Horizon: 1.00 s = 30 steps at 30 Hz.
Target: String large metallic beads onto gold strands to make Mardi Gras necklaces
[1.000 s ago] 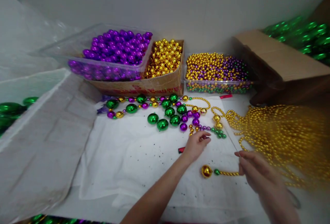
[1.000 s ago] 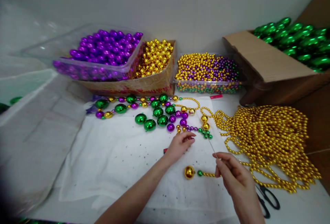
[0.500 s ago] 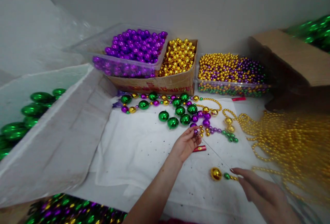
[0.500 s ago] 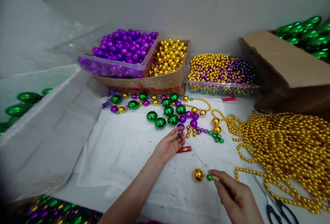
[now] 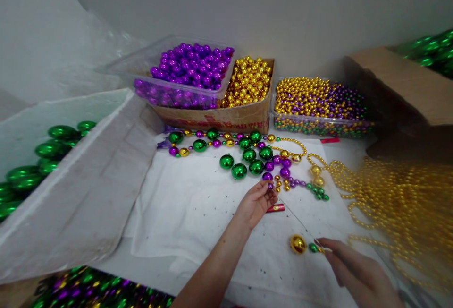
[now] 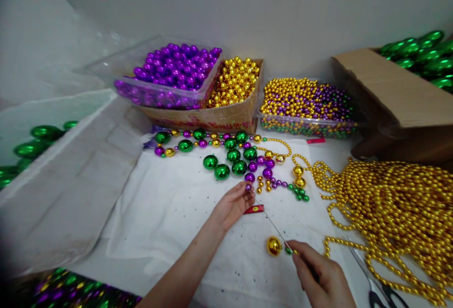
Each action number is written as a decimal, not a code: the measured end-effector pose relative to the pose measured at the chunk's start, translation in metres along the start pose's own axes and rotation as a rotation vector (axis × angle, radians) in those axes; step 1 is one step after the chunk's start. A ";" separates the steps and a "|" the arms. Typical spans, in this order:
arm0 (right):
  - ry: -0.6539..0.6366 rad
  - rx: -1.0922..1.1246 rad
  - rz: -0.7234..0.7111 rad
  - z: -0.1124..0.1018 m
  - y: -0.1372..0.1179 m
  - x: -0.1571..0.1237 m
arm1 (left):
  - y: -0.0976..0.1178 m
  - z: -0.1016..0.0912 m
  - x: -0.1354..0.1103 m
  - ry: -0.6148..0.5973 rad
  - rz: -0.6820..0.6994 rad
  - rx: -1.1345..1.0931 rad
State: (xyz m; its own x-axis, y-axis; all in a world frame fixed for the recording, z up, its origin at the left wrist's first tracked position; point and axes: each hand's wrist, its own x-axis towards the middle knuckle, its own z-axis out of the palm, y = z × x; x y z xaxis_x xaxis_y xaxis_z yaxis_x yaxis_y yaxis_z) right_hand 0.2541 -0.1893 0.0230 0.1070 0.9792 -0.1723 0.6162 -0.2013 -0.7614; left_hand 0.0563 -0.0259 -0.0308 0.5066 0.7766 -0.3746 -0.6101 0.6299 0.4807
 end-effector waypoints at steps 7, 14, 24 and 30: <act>0.070 0.245 0.119 0.028 -0.005 0.009 | -0.008 0.010 -0.008 -0.081 -0.070 0.099; 0.166 0.379 0.095 0.044 -0.024 0.041 | -0.009 0.033 -0.024 -0.066 0.010 0.377; 0.205 0.250 -0.251 0.009 -0.053 0.077 | 0.021 0.074 -0.030 -0.146 0.466 0.721; 0.108 0.496 -0.048 0.002 -0.062 0.073 | 0.024 0.072 -0.035 -0.091 0.469 0.590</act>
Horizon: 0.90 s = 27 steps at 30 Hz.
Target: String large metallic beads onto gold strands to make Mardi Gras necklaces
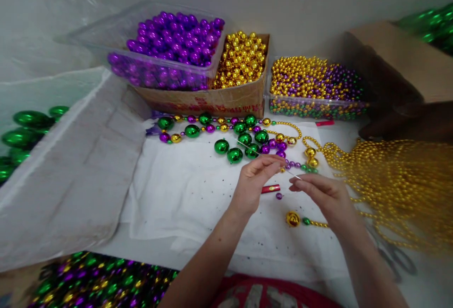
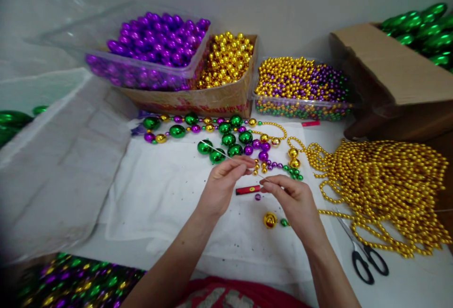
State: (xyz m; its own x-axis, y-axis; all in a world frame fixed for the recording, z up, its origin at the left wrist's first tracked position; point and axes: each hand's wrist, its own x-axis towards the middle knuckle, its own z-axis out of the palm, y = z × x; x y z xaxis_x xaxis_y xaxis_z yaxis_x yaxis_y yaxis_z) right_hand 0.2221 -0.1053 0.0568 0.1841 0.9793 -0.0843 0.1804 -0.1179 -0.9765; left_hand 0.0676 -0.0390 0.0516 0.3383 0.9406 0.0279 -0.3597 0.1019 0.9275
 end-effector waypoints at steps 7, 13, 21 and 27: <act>-0.115 0.547 0.090 0.003 -0.046 -0.002 | 0.005 -0.002 -0.013 -0.400 -0.294 -0.149; 0.289 0.640 0.030 -0.053 -0.045 -0.001 | -0.005 -0.048 -0.026 -0.362 -0.488 0.183; 0.366 0.799 0.300 -0.072 0.024 -0.022 | -0.040 -0.072 -0.051 -0.253 -0.647 0.237; 0.429 0.744 0.206 -0.078 0.032 -0.024 | -0.048 -0.071 -0.054 -0.224 -0.669 0.217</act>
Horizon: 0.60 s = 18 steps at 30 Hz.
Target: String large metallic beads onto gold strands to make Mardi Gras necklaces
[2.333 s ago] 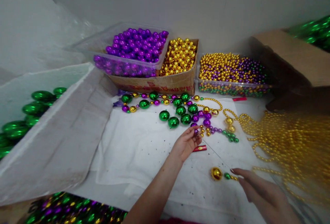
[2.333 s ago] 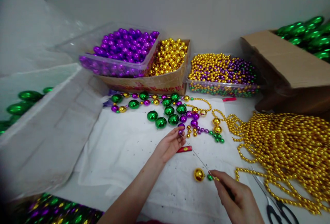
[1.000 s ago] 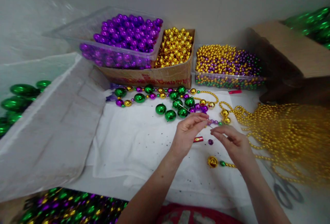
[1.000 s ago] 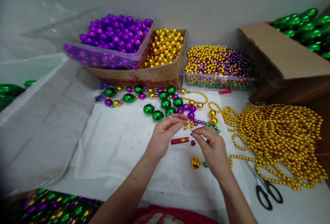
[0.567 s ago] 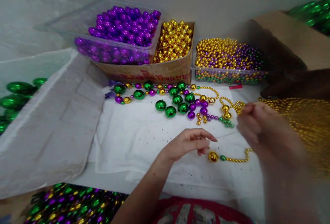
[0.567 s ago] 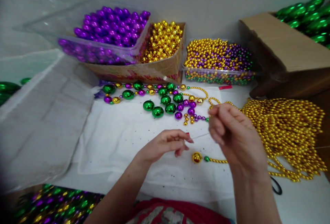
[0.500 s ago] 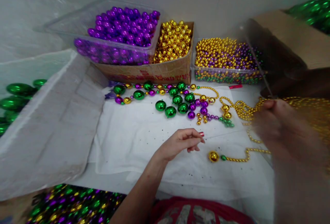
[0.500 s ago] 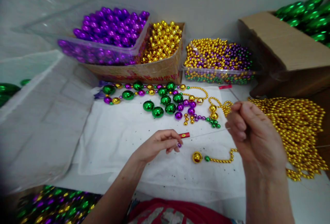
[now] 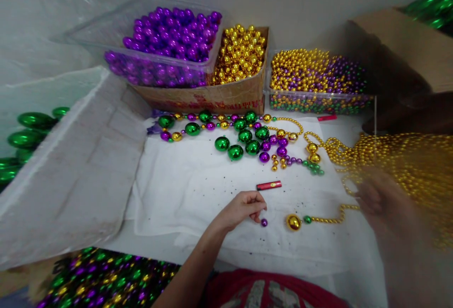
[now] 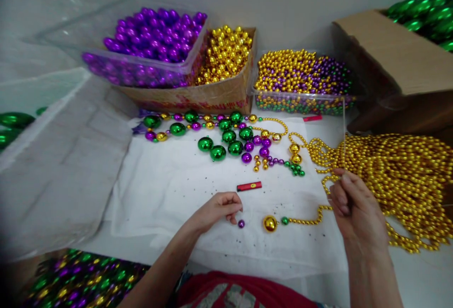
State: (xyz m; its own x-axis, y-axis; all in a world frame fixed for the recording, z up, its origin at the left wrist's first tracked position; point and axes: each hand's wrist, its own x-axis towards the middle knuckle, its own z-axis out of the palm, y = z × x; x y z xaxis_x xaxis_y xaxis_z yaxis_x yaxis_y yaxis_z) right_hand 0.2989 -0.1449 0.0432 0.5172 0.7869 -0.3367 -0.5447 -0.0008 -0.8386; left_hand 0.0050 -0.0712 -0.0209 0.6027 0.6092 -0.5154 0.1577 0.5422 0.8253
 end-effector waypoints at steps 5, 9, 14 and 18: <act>-0.037 -0.245 -0.044 -0.011 0.014 0.006 | -0.004 -0.002 0.001 0.042 0.025 0.053; -0.044 -0.518 -0.002 -0.026 0.028 0.010 | 0.005 -0.010 -0.004 0.043 0.097 0.205; -0.126 -0.528 0.054 -0.028 0.038 0.007 | 0.029 -0.020 0.004 0.208 0.197 0.203; -0.202 -0.463 0.102 -0.021 0.040 0.003 | 0.044 -0.022 0.017 0.308 0.231 0.131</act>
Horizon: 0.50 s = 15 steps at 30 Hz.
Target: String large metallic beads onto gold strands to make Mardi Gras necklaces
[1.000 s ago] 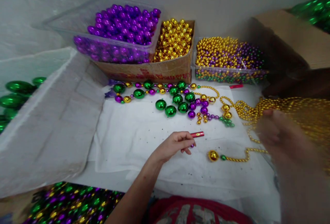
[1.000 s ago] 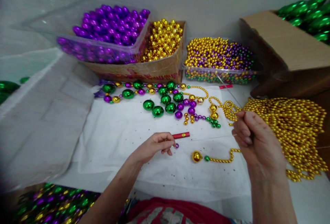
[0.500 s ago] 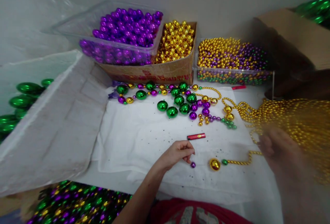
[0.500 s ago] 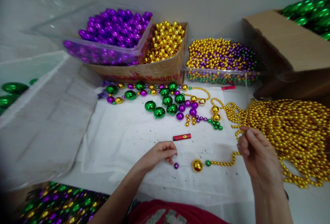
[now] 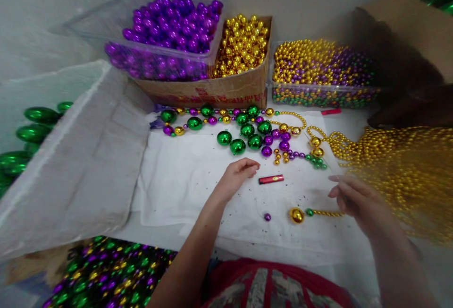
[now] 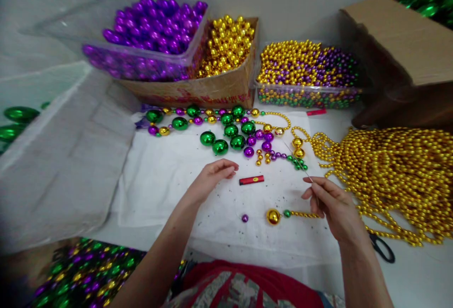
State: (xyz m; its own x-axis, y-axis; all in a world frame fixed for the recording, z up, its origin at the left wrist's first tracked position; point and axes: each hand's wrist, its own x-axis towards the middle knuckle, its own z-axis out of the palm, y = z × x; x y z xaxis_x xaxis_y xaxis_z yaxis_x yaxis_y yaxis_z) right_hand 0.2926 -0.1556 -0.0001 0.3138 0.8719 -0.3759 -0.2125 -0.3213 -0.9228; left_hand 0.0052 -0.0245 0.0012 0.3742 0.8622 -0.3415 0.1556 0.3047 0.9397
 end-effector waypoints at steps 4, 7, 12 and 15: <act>-0.084 0.076 0.051 0.006 -0.005 -0.005 | 0.004 0.003 0.007 0.016 0.013 -0.038; -0.135 0.148 0.084 0.010 -0.008 -0.010 | 0.002 0.003 0.007 0.029 0.000 -0.058; -0.115 0.191 0.097 0.016 -0.010 -0.010 | -0.003 0.003 0.006 0.043 -0.037 -0.058; -0.040 0.214 0.025 0.017 -0.009 -0.008 | -0.007 0.006 0.009 0.034 -0.015 -0.051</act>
State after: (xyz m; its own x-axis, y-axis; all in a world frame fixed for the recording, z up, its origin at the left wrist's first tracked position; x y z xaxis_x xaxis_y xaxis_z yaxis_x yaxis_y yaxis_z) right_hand 0.2757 -0.1535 0.0128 0.2702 0.8798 -0.3911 -0.4126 -0.2612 -0.8727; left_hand 0.0131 -0.0213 -0.0083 0.3407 0.8702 -0.3559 0.1138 0.3376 0.9344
